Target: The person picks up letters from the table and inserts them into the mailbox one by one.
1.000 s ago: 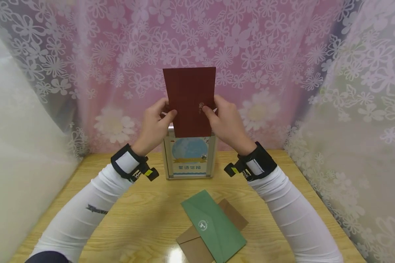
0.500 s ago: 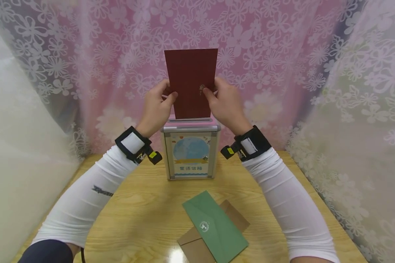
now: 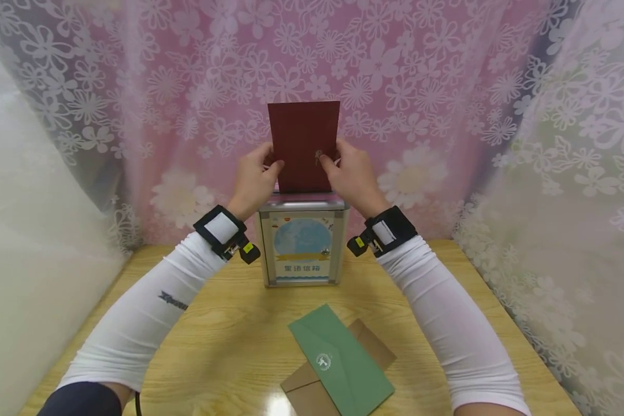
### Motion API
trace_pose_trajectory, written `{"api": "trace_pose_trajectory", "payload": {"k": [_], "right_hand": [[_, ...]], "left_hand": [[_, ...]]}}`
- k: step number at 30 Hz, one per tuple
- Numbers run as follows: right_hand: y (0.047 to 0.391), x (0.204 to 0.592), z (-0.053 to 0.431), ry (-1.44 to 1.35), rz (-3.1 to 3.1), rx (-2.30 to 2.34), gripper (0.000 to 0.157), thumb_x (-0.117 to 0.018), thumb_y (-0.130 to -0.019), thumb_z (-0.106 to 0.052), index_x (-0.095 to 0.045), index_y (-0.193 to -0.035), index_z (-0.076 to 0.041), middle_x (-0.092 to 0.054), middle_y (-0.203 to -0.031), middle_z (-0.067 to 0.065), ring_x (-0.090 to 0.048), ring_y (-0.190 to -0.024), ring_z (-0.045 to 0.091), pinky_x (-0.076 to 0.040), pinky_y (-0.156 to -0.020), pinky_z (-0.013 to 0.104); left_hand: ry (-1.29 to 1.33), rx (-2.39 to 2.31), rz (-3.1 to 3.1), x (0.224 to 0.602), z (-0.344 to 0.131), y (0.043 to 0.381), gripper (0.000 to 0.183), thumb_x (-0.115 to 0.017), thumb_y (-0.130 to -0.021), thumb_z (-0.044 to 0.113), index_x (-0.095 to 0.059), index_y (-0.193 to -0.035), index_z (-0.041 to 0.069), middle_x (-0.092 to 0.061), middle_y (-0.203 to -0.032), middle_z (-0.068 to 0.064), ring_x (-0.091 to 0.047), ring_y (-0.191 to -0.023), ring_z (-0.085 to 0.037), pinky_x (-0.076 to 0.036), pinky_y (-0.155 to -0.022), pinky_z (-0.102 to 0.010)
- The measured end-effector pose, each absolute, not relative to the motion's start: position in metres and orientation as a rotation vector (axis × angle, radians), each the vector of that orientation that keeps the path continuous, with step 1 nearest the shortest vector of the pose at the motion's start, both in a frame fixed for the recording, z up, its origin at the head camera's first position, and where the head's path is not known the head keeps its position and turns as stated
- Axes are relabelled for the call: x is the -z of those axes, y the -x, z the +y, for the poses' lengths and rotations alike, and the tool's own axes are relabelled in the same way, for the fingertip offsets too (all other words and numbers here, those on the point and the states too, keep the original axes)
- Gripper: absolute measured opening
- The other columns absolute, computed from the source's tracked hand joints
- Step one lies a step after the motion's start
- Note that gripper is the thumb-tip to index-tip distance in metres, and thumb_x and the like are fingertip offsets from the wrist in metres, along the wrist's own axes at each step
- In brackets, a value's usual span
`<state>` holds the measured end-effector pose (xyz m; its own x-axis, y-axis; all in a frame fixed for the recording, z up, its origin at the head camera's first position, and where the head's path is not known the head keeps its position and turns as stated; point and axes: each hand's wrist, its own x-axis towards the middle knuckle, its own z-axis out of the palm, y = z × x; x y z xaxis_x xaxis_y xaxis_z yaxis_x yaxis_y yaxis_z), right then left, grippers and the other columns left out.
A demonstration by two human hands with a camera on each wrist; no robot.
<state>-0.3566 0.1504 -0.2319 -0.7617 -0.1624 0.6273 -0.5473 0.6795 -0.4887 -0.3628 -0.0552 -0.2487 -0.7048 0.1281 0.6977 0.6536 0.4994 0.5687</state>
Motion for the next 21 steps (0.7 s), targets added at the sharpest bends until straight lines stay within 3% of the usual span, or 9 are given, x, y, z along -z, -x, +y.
{"api": "trace_pose_trajectory", "payload": {"k": [4,10,17,21], "right_hand": [[0.36,0.234,0.152,-0.552,-2.283,-0.978,0.026,-0.052,-0.096,-0.023,-0.058,-0.119,-0.012,-0.063,-0.096,0.006,-0.054,-0.074,0.018,-0.042,-0.061,0.034],[0.365,0.22,0.15,-0.699,-2.016,-0.972,0.043,-0.048,-0.096,-0.01,-0.043,-0.139,-0.017,-0.056,-0.103,0.008,-0.049,-0.083,0.015,-0.042,-0.064,0.03],[0.364,0.216,0.149,-0.708,-1.947,-0.821,0.016,-0.054,-0.094,-0.005,-0.065,-0.105,-0.001,-0.063,-0.094,0.009,-0.05,-0.081,0.017,-0.04,-0.065,0.035],[0.366,0.229,0.149,-0.704,-1.995,-0.811,0.014,-0.057,-0.092,-0.004,-0.066,-0.101,0.0,-0.064,-0.091,0.01,-0.052,-0.08,0.017,-0.044,-0.069,0.039]], "left_hand": [[0.599,1.122,-2.215,0.258,-0.056,0.368,0.012,-0.059,-0.092,0.007,-0.064,-0.103,0.009,-0.065,-0.089,-0.004,-0.056,-0.076,-0.011,-0.047,-0.066,-0.033],[0.591,1.123,-2.257,0.269,-0.055,0.37,0.013,-0.059,-0.092,0.007,-0.065,-0.103,0.01,-0.067,-0.088,-0.004,-0.056,-0.075,-0.01,-0.048,-0.065,-0.033],[0.614,1.155,-2.281,0.276,-0.056,0.371,0.024,-0.057,-0.093,0.007,-0.057,-0.117,0.01,-0.065,-0.092,-0.006,-0.058,-0.074,-0.01,-0.051,-0.063,-0.032],[0.621,1.185,-2.166,0.274,-0.058,0.372,0.034,-0.058,-0.091,0.009,-0.052,-0.125,0.012,-0.061,-0.094,-0.005,-0.057,-0.076,-0.01,-0.051,-0.067,-0.031]]}}
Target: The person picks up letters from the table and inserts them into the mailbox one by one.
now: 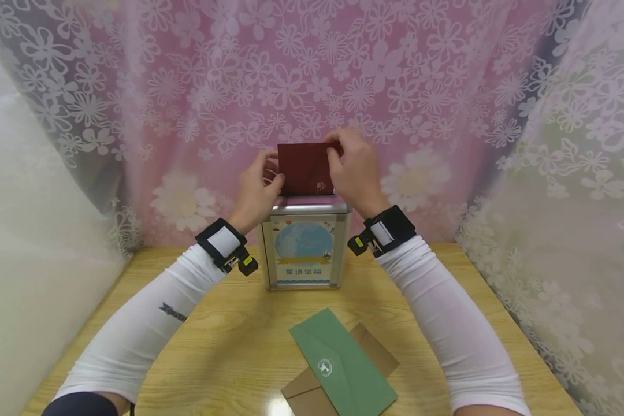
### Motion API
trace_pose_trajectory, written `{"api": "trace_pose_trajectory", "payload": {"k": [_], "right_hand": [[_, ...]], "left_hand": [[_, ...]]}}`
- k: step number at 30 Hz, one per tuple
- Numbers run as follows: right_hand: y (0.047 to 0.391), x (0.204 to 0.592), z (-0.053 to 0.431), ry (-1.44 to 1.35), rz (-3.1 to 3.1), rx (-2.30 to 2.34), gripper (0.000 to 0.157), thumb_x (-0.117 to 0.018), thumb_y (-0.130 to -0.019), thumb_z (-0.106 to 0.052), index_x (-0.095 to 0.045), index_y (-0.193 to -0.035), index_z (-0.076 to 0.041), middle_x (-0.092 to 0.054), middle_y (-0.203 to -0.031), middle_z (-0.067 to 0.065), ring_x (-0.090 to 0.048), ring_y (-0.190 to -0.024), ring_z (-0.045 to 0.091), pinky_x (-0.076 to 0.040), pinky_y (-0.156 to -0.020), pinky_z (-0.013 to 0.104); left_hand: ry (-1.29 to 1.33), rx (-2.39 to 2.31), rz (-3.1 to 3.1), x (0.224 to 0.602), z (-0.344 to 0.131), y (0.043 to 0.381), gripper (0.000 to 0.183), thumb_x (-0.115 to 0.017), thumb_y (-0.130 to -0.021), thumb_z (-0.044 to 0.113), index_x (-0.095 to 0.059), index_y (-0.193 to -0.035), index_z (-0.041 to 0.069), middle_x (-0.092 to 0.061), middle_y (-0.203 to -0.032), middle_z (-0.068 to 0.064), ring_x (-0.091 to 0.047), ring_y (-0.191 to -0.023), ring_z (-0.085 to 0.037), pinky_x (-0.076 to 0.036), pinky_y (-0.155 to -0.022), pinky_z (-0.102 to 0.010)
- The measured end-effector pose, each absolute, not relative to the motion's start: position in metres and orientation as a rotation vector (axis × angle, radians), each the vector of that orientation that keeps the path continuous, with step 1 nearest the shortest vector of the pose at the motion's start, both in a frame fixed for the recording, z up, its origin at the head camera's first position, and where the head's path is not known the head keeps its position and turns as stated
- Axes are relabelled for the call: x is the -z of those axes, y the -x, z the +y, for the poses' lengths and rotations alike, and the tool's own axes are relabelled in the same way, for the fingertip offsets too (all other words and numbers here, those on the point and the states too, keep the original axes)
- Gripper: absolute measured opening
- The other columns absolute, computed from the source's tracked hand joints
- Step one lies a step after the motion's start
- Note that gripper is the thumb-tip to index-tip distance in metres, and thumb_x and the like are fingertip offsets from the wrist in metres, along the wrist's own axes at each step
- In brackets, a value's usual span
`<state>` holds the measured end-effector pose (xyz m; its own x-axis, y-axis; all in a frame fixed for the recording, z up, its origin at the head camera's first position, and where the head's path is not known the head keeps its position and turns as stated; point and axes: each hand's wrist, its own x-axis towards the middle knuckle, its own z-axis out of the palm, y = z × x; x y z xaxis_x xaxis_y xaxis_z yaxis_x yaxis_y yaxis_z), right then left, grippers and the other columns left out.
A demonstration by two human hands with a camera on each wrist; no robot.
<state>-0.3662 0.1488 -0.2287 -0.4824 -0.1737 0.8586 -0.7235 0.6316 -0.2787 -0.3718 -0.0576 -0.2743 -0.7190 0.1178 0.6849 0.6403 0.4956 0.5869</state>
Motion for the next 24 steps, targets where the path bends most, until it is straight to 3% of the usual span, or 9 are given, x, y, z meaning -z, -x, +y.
{"api": "trace_pose_trajectory", "payload": {"k": [4,14,19,24], "right_hand": [[0.37,0.244,0.147,-0.699,-2.03,-0.794,0.012,-0.059,-0.089,-0.002,-0.067,-0.098,0.0,-0.064,-0.091,0.01,-0.054,-0.079,0.018,-0.048,-0.069,0.043],[0.37,0.272,0.145,-0.673,-2.192,-0.771,0.013,-0.061,-0.087,-0.005,-0.067,-0.098,-0.004,-0.06,-0.092,0.007,-0.053,-0.08,0.016,-0.046,-0.065,0.035],[0.37,0.283,0.144,-0.636,-2.274,-0.708,0.013,-0.06,-0.089,-0.008,-0.07,-0.097,-0.006,-0.063,-0.094,0.007,-0.052,-0.087,0.019,-0.047,-0.075,0.041],[0.372,0.291,0.144,-0.622,-2.337,-0.665,0.014,-0.061,-0.09,-0.011,-0.072,-0.097,-0.007,-0.066,-0.096,0.006,-0.048,-0.091,0.022,-0.038,-0.086,0.048]], "left_hand": [[0.649,1.086,-2.066,0.272,-0.06,0.372,0.035,-0.058,-0.091,0.008,-0.053,-0.125,0.012,-0.058,-0.095,-0.005,-0.054,-0.077,-0.011,-0.05,-0.068,-0.03],[0.578,0.866,-2.206,0.285,-0.069,0.371,0.016,-0.057,-0.093,0.016,-0.067,-0.105,0.013,-0.064,-0.093,-0.001,-0.053,-0.083,-0.012,-0.048,-0.07,-0.034],[0.543,0.726,-2.304,0.296,-0.073,0.37,0.018,-0.054,-0.095,0.023,-0.07,-0.102,0.018,-0.063,-0.1,0.001,-0.05,-0.088,-0.014,-0.047,-0.069,-0.036],[0.555,0.63,-2.317,0.302,-0.074,0.371,0.02,-0.054,-0.095,0.021,-0.073,-0.098,0.017,-0.06,-0.092,-0.001,-0.048,-0.083,-0.016,-0.045,-0.067,-0.036]]}}
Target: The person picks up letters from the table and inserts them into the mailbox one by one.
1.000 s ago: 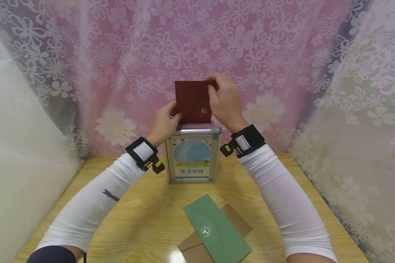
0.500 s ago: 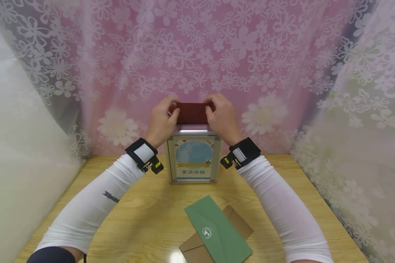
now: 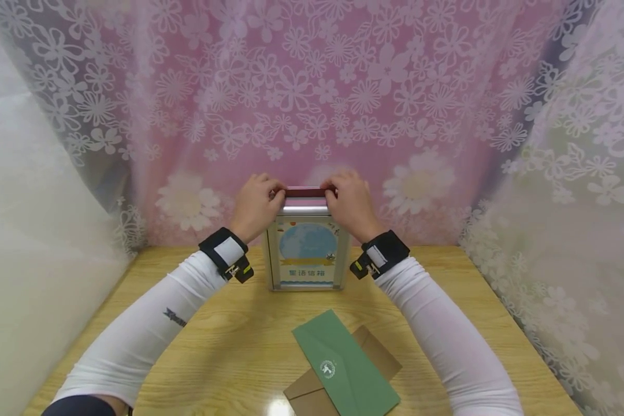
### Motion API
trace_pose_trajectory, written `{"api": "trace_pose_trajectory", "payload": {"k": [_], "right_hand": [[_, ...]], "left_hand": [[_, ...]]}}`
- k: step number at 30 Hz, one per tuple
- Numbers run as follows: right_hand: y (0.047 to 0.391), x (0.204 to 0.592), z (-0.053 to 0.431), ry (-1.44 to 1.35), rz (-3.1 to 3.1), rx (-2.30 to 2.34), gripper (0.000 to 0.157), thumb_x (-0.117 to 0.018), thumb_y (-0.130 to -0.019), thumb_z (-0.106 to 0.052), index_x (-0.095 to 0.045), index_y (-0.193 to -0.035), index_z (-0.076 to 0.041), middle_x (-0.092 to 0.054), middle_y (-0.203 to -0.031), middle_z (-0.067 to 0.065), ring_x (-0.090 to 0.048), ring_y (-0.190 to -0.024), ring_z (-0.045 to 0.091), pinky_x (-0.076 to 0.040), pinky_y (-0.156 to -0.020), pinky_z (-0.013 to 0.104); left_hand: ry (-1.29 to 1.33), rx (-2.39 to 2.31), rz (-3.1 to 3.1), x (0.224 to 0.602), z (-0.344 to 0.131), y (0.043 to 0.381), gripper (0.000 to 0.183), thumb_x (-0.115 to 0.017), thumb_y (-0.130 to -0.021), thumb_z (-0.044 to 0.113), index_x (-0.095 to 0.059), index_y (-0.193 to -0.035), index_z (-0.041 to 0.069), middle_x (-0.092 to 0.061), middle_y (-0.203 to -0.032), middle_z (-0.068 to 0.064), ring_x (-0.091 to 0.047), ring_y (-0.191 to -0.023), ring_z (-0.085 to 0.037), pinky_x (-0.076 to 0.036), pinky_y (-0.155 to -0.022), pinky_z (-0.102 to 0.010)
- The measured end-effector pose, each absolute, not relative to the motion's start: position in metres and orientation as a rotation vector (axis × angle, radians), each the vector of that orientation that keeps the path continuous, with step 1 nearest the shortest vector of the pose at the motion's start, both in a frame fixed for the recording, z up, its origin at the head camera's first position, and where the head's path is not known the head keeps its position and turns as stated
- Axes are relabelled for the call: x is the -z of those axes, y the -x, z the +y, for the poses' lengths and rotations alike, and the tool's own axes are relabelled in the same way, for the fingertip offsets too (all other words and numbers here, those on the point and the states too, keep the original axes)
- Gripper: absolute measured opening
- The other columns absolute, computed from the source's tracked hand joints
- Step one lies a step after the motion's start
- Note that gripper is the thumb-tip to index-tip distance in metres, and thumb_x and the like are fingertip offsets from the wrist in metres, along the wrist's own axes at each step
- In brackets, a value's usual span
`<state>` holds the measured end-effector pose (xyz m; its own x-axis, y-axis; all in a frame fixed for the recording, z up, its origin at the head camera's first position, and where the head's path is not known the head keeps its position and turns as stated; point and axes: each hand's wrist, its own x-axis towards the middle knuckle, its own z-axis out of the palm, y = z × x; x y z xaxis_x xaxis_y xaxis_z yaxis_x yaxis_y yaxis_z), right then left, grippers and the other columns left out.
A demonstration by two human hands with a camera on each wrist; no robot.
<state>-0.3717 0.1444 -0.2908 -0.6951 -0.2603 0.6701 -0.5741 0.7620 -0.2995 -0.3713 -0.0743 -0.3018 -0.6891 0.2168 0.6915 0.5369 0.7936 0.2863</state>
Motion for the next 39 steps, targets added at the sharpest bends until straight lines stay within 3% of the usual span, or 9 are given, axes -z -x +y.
{"api": "trace_pose_trajectory", "payload": {"k": [4,10,28,39], "right_hand": [[0.372,0.295,0.145,-0.614,-2.366,-0.658,0.014,-0.06,-0.091,-0.012,-0.072,-0.097,-0.008,-0.066,-0.098,0.007,-0.046,-0.095,0.023,-0.031,-0.093,0.053],[0.372,0.295,0.144,-0.596,-2.395,-0.651,0.016,-0.059,-0.092,-0.013,-0.073,-0.097,-0.008,-0.065,-0.101,0.007,-0.045,-0.102,0.026,-0.029,-0.094,0.055],[0.365,0.294,0.144,-0.557,-2.383,-0.699,0.016,-0.059,-0.092,-0.013,-0.072,-0.098,-0.008,-0.065,-0.106,0.007,-0.046,-0.098,0.024,-0.033,-0.088,0.049],[0.338,0.292,0.166,-0.6,-2.329,-0.801,0.017,-0.057,-0.093,-0.012,-0.07,-0.102,-0.005,-0.061,-0.112,0.009,-0.047,-0.101,0.024,-0.043,-0.083,0.049]], "left_hand": [[0.572,0.581,-2.295,0.307,-0.075,0.373,0.021,-0.053,-0.095,0.021,-0.074,-0.095,0.016,-0.056,-0.086,0.0,-0.044,-0.079,-0.017,-0.043,-0.065,-0.036],[0.594,0.549,-2.26,0.31,-0.074,0.373,0.022,-0.052,-0.095,0.019,-0.074,-0.095,0.014,-0.054,-0.086,-0.001,-0.043,-0.079,-0.018,-0.042,-0.065,-0.036],[0.625,0.601,-2.246,0.311,-0.078,0.366,0.022,-0.052,-0.095,0.02,-0.072,-0.099,0.012,-0.059,-0.091,-0.003,-0.046,-0.082,-0.018,-0.044,-0.07,-0.036],[0.615,0.735,-2.174,0.32,-0.098,0.339,0.021,-0.056,-0.091,0.016,-0.065,-0.107,0.006,-0.056,-0.098,-0.008,-0.044,-0.09,-0.02,-0.043,-0.073,-0.039]]}}
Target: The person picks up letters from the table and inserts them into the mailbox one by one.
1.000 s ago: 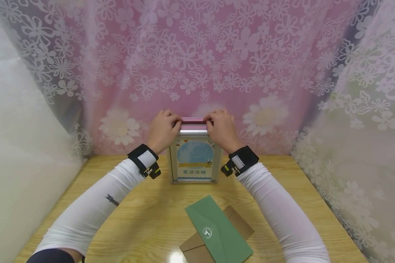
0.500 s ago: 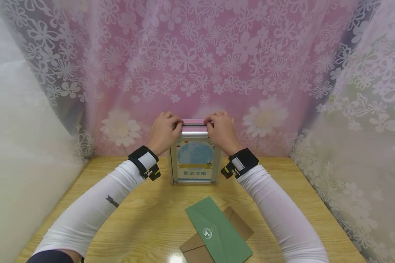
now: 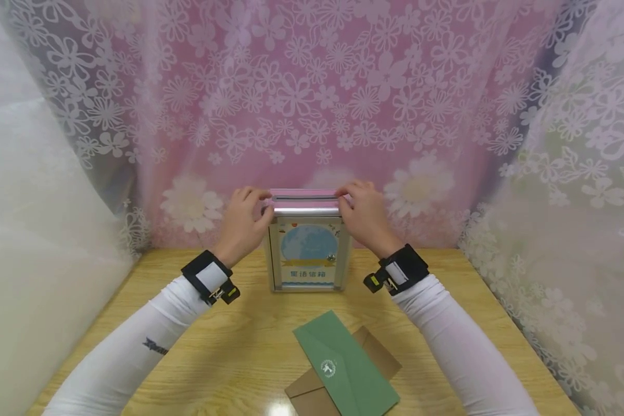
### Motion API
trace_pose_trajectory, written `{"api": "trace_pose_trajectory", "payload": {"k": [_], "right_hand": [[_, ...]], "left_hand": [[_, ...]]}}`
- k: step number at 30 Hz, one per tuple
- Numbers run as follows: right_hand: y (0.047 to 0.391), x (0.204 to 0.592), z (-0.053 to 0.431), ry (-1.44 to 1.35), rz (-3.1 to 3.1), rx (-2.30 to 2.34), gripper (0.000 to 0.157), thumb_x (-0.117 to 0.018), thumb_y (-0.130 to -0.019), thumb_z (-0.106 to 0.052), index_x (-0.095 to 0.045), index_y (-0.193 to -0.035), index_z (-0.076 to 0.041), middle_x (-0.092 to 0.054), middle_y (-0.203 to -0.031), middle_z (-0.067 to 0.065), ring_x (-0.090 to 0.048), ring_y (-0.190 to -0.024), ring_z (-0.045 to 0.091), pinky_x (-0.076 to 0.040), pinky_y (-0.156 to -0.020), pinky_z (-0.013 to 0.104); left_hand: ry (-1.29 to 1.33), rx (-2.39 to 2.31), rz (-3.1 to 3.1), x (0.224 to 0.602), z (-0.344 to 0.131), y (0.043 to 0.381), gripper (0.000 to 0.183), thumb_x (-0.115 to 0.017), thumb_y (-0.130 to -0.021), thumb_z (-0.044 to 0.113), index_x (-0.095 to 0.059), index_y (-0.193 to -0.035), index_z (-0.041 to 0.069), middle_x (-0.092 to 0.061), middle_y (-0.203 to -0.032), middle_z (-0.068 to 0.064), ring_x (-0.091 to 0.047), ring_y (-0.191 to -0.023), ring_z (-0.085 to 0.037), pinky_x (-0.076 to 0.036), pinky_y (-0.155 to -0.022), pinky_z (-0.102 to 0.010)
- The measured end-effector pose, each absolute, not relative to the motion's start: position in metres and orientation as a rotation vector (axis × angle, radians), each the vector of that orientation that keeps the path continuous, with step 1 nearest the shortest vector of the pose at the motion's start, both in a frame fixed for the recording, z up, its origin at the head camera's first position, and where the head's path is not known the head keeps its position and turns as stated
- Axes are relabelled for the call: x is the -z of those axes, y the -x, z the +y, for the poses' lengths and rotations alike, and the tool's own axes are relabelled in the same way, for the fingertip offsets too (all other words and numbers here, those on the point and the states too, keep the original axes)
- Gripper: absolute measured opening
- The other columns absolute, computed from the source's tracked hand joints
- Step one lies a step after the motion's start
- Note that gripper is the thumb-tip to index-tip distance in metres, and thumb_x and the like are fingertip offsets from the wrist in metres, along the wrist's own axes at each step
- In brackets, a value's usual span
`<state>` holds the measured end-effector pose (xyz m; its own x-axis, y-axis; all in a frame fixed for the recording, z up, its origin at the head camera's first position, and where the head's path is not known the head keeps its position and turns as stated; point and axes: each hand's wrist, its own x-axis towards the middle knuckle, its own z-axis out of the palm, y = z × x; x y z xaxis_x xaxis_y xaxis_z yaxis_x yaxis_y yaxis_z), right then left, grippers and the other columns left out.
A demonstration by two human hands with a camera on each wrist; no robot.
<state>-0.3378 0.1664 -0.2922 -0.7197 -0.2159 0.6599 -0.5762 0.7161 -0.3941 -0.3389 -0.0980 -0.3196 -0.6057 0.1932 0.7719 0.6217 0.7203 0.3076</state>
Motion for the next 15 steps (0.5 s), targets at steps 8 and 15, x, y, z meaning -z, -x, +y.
{"api": "trace_pose_trajectory", "payload": {"k": [8,15], "right_hand": [[0.311,0.307,0.201,-0.553,-2.346,-0.887,0.026,-0.056,-0.096,-0.019,-0.064,-0.115,-0.004,-0.058,-0.113,0.013,-0.046,-0.098,0.026,-0.042,-0.074,0.048],[0.295,0.323,0.221,-0.52,-2.434,-0.859,0.036,-0.054,-0.097,-0.027,-0.058,-0.127,-0.007,-0.056,-0.119,0.015,-0.048,-0.1,0.027,-0.045,-0.073,0.05]], "left_hand": [[0.575,0.732,-2.181,0.349,-0.109,0.312,0.022,-0.057,-0.089,0.017,-0.062,-0.107,0.005,-0.056,-0.1,-0.006,-0.047,-0.092,-0.018,-0.049,-0.07,-0.038],[0.653,0.697,-2.185,0.377,-0.102,0.3,0.018,-0.054,-0.09,0.019,-0.063,-0.098,0.006,-0.059,-0.091,-0.006,-0.05,-0.082,-0.015,-0.049,-0.062,-0.036]]}}
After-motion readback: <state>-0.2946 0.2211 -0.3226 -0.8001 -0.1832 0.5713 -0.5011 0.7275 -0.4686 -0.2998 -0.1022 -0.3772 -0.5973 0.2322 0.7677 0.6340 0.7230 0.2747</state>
